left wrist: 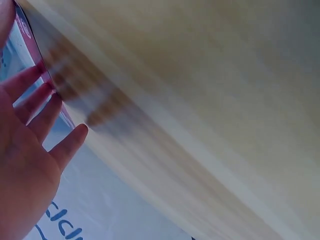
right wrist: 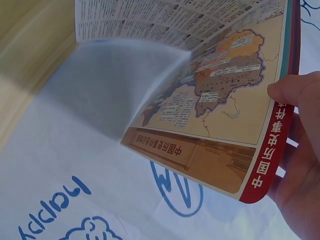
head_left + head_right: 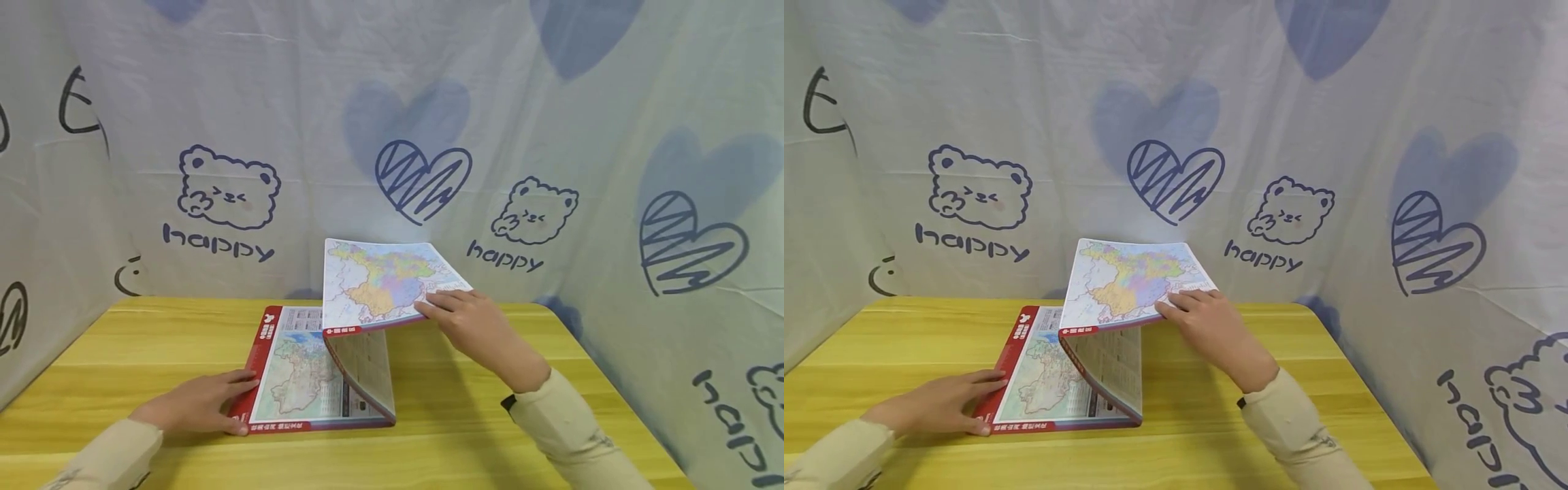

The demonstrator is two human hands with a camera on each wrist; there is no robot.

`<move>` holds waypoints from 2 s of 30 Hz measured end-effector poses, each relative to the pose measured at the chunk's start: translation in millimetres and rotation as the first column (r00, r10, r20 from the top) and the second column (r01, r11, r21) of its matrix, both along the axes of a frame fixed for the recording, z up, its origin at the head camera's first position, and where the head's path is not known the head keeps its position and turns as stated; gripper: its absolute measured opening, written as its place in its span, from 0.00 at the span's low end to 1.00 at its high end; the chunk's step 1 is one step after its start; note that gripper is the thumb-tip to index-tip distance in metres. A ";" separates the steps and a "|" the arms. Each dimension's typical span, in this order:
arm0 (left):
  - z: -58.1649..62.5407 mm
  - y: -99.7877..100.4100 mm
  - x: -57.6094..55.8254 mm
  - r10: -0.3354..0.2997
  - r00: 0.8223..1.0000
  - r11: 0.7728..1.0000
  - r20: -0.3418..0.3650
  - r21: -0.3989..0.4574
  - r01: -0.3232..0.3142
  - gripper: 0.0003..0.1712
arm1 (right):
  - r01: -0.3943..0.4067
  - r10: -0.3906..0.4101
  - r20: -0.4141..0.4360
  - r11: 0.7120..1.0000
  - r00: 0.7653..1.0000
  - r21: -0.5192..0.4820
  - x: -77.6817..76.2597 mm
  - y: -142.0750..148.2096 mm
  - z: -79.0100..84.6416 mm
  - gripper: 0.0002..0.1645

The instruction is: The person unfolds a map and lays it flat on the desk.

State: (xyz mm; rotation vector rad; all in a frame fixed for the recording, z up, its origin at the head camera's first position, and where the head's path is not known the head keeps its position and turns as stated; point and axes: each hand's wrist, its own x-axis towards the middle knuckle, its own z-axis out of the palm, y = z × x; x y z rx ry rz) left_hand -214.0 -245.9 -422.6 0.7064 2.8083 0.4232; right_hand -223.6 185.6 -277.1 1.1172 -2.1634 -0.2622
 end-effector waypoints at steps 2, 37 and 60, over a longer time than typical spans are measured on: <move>-0.1 -3.0 0.5 0.021 1.000 1.000 0.018 -0.003 -0.021 0.49 | -0.005 0.005 -0.003 1.000 1.000 -0.015 0.0 3.0 2.2 0.22; -10.4 -56.6 13.6 0.133 0.977 0.974 -0.169 -0.159 -0.161 0.44 | -0.040 0.020 -0.091 0.973 0.996 -0.226 5.9 68.2 10.0 0.29; -15.1 -85.2 16.2 0.319 0.943 0.917 -0.092 -0.224 -0.331 0.54 | -0.007 -0.004 -0.040 0.966 0.999 -0.260 -2.5 115.9 -38.5 0.25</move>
